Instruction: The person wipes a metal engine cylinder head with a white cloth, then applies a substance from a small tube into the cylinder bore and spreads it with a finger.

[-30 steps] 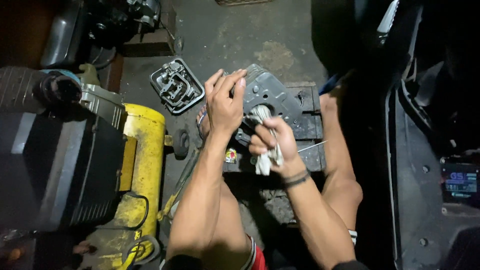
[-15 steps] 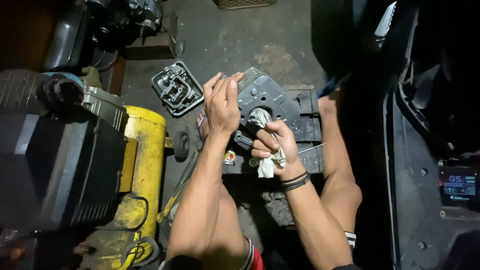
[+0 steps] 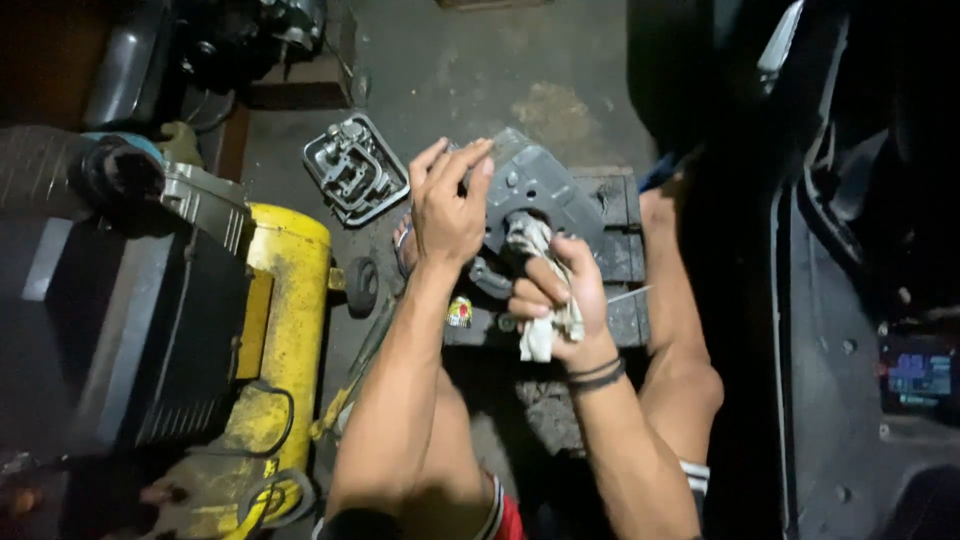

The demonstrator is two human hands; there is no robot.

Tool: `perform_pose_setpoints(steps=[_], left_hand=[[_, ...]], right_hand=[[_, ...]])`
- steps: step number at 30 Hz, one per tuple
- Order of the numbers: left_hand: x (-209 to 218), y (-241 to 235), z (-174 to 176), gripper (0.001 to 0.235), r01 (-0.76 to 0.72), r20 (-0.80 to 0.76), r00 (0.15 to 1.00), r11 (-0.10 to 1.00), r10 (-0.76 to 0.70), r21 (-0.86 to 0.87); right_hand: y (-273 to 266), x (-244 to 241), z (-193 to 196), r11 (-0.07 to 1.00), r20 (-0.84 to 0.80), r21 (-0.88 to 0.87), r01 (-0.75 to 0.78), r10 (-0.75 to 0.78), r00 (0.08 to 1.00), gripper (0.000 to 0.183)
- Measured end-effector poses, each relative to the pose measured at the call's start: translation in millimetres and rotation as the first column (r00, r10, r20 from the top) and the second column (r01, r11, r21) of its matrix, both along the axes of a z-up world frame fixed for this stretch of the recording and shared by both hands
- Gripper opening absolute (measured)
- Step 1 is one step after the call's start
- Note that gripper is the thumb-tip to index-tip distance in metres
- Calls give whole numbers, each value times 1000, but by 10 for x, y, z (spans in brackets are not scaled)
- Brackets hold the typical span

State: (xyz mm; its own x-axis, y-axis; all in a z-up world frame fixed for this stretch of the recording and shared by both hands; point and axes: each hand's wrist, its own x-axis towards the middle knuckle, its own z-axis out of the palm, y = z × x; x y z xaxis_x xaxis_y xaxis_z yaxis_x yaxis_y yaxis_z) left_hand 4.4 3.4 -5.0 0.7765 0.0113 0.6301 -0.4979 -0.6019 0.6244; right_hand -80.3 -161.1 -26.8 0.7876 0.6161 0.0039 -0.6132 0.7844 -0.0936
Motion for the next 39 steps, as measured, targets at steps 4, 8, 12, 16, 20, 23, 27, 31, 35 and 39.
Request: perform_pose_setpoints(steps=[4,8,12,16,20,23,27,31,35,39], left_hand=[[-26,-9,-37,31,3,-2,1000,1000,-3,-12],[-52,27,42,28,13,9,1000,1000,-12,-7],[37,8,15,26,-5,20,1000,1000,4,25],[-9,34,4,25,28,15,999,999,-28,-15],[-5,27,-28,24,45,23,999,999,-44,-25],[11,57,-12,24,28,40,999,999,-27,-29],[8,32,-33,25,41,36,999,998,-40,-38],[-16,24,55,24,28,61,998,999,-26,-27],[-47,-5,103,26,36,62,998,995,-31,-93],[-44,18,-87,31,-9,22,1000,980,14,-200]], right_hand=[[114,95,-43,997,-6,74,18,-17,1000,53],[135,-49,-28,991,-41,107,81,-77,996,49],[291,83,45,970,-90,201,138,-122,988,43],[165,-35,-3,970,-68,209,126,-114,991,45],[195,-87,232,967,-78,202,156,-142,987,44],[205,-129,233,965,-80,215,151,-136,987,43],[202,25,37,973,-47,94,212,-208,977,43],[-1,-254,332,970,45,-104,219,-216,975,45],[-628,-433,165,792,234,-463,398,-324,917,36],[-651,-200,492,102,564,-708,699,-513,647,20]])
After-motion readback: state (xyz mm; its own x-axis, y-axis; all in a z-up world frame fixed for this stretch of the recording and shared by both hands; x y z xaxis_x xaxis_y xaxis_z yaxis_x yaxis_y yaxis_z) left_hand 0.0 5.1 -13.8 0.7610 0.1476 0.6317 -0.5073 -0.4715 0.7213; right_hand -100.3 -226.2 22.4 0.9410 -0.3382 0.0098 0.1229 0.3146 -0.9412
